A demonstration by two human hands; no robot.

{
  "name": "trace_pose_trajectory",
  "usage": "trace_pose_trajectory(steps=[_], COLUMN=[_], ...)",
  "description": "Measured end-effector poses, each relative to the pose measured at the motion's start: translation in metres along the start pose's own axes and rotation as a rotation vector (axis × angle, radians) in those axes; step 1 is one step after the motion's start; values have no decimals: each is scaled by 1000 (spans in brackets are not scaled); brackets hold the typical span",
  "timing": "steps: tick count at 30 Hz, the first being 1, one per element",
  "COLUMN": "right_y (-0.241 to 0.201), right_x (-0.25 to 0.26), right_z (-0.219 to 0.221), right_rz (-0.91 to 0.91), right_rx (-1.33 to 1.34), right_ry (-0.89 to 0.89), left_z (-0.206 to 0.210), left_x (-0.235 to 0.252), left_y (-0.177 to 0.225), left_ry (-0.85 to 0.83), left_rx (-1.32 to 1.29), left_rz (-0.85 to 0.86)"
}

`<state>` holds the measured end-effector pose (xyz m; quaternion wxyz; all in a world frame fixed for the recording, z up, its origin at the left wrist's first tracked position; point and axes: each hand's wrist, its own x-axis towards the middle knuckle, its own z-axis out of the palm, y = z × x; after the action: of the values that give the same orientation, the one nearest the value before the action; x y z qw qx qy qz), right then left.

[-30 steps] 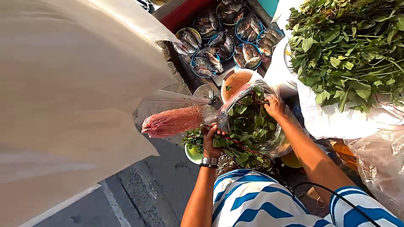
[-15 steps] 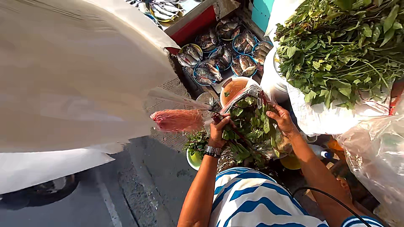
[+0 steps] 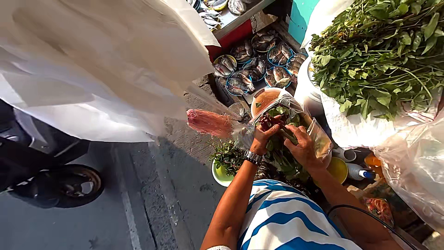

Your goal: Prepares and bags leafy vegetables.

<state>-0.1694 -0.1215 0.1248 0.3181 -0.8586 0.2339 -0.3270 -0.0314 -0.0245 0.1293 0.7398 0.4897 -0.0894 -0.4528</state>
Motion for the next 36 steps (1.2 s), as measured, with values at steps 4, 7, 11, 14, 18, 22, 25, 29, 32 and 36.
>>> trace_pose_trajectory(steps=[4,7,11,14,18,22,25,29,32,36], right_y=[0,-2,4,14,37,60,69,81,83,52], right_x=[-4,-6,-5,0,9,8,3,-1,-7,-8], right_z=[0,-2,-4,-12,-39,-63,-70,-77,-75,-54], right_rz=[-73,-127,-212,-126,181,398,446,551,625,454], right_rx=[-89,-104,-53,115,344,331,313,276,193,225], right_ry=[18,11,-80,-276,-355,-267,-241,-179,-211,-274], left_z=[-2,-1,-7,-13,-36,-53,-54,-67,-80,-69], left_x=[-5,-8,-10,-14,-7,-3,-2,-5,-2,-2], left_y=[-1,0,-5,-11,-12,2,11,13,13,17], left_ry=[-79,-124,-193,-139,99,306,466,423,427,487], left_rx=[-36,-20,-95,-231,-401,-393,-413,-491,-420,-255], left_rz=[-3,2,32,-3,75,135,149,311,293,216])
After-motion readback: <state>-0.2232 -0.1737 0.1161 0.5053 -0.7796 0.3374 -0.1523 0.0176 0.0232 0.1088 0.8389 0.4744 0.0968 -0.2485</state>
